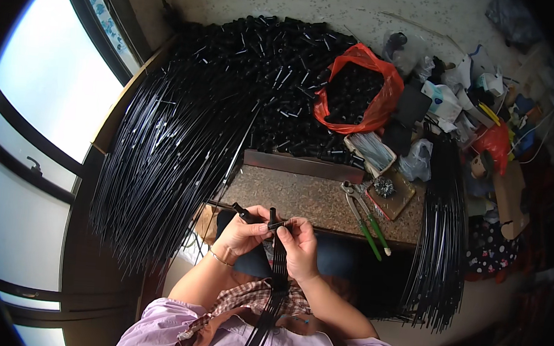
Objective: Assembling black umbrella ribs and hubs at a factory workbench using pliers.
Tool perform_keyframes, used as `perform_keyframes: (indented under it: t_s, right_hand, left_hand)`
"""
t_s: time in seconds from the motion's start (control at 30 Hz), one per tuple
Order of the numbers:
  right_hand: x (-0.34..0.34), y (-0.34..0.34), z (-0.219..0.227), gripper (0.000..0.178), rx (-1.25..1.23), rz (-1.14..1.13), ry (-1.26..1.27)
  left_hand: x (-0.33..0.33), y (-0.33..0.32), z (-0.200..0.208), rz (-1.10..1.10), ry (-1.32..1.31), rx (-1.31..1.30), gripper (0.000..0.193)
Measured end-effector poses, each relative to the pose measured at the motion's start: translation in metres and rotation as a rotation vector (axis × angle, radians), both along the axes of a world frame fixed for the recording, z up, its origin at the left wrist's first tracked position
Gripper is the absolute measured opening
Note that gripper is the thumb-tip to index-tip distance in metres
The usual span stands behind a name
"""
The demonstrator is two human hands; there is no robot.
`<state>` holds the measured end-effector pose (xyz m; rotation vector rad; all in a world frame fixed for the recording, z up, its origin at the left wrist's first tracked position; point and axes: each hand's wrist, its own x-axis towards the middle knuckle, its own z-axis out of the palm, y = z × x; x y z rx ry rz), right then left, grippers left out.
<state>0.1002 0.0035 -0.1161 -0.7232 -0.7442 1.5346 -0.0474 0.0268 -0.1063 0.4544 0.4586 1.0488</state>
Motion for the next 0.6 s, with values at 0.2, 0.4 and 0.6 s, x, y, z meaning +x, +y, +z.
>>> perform_keyframes:
  t_s: [0.2,0.4,0.6]
  right_hand:
    - [-0.002,-0.001,0.005,0.018,0.023,-0.052,-0.033]
    - [-0.003,-0.004,0.002,0.018,0.060,-0.079,-0.050]
    - [0.007,0.004,-0.008,0.015,-0.101,0.215,0.103]
  left_hand:
    - [0.001,-0.007,0.000,0.067,0.103,0.089,0.026]
    - [0.015,-0.019,0.001,0.393,0.755,0.471,0.032]
    - [0.013,-0.018,0.001,0.178,0.135,0.099,0.026]
